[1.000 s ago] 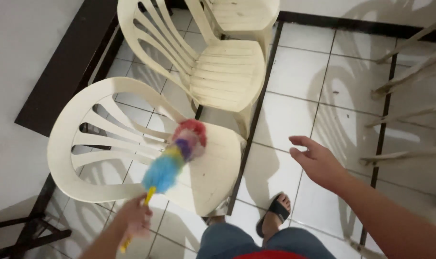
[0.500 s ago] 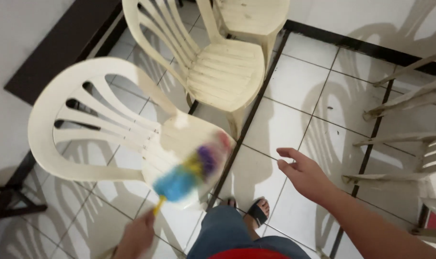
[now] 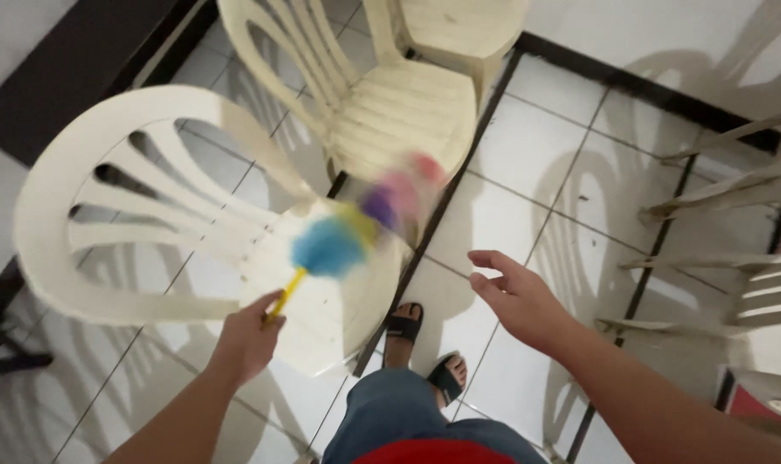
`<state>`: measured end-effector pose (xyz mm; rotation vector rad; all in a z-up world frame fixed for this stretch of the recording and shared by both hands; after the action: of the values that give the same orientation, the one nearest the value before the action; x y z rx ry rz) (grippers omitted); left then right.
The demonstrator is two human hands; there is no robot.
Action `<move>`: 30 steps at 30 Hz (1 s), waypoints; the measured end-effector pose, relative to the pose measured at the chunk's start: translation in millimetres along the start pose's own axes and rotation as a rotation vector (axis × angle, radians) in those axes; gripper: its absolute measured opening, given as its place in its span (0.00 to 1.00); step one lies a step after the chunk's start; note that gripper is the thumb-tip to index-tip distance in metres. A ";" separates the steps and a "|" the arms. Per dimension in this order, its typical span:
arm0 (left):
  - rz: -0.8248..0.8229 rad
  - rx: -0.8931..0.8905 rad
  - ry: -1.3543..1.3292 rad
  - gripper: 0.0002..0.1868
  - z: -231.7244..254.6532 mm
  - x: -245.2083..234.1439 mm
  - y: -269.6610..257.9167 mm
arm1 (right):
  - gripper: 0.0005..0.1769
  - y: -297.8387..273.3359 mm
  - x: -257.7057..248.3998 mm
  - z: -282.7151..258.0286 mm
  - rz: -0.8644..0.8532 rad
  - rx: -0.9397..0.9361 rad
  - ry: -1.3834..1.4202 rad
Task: The person uses a colorful duster to clean a row of white plastic chairs and the adjacent wall.
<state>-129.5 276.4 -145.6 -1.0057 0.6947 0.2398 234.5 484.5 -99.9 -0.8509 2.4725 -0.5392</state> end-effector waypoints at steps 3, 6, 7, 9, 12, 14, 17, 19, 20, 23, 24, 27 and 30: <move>0.132 0.014 -0.098 0.31 41.4 -9.0 21.9 | 0.27 7.7 -10.4 -15.1 0.030 -0.001 -0.002; 0.230 0.239 0.125 0.30 47.4 3.2 70.7 | 0.26 17.7 -18.4 -29.2 0.043 0.060 -0.014; 0.285 0.458 0.235 0.29 49.4 11.4 91.5 | 0.27 21.3 -22.5 -33.1 0.055 0.103 -0.019; 0.193 0.457 0.238 0.27 69.1 13.1 106.8 | 0.27 28.9 -29.1 -39.6 0.081 0.105 -0.025; 0.060 0.359 0.187 0.25 109.5 -1.7 111.5 | 0.27 38.5 -39.4 -52.0 0.111 0.088 0.000; 0.013 0.279 0.131 0.24 125.8 -16.3 113.8 | 0.26 43.6 -44.7 -58.8 0.129 0.066 0.030; 0.118 0.282 -0.093 0.26 129.2 -41.5 146.5 | 0.26 53.5 -55.8 -72.2 0.163 0.071 0.010; 0.161 0.211 -0.267 0.29 108.9 -46.7 196.1 | 0.26 60.2 -61.7 -79.7 0.182 0.096 0.013; 0.169 0.219 -0.269 0.29 92.2 -43.1 224.7 | 0.26 61.1 -64.8 -87.2 0.186 0.086 0.014; 0.317 0.334 0.338 0.18 82.8 -44.0 264.6 | 0.26 69.8 -71.7 -92.7 0.181 0.118 0.054; 0.215 0.352 0.352 0.17 101.4 -43.0 251.1 | 0.26 78.1 -75.5 -86.9 0.169 0.118 0.081; 0.114 0.354 0.421 0.18 160.9 -55.1 231.1 | 0.26 104.3 -91.9 -74.8 0.153 0.045 0.121; 0.165 0.340 0.436 0.19 221.1 -87.2 214.9 | 0.26 125.8 -110.3 -66.8 0.108 -0.012 0.135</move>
<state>-207.7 586.7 -162.8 -0.6766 1.1757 0.0391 216.6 662.1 -75.3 -0.7014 2.6289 -0.5612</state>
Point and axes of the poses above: each hand's wrist, its own y-axis towards the middle knuckle, its own x-axis out of the palm, z = x × y, the point moved 5 cm from there along y, towards the middle knuckle, and after that the axes turned 2 degrees about y, right-handed, at the moved point
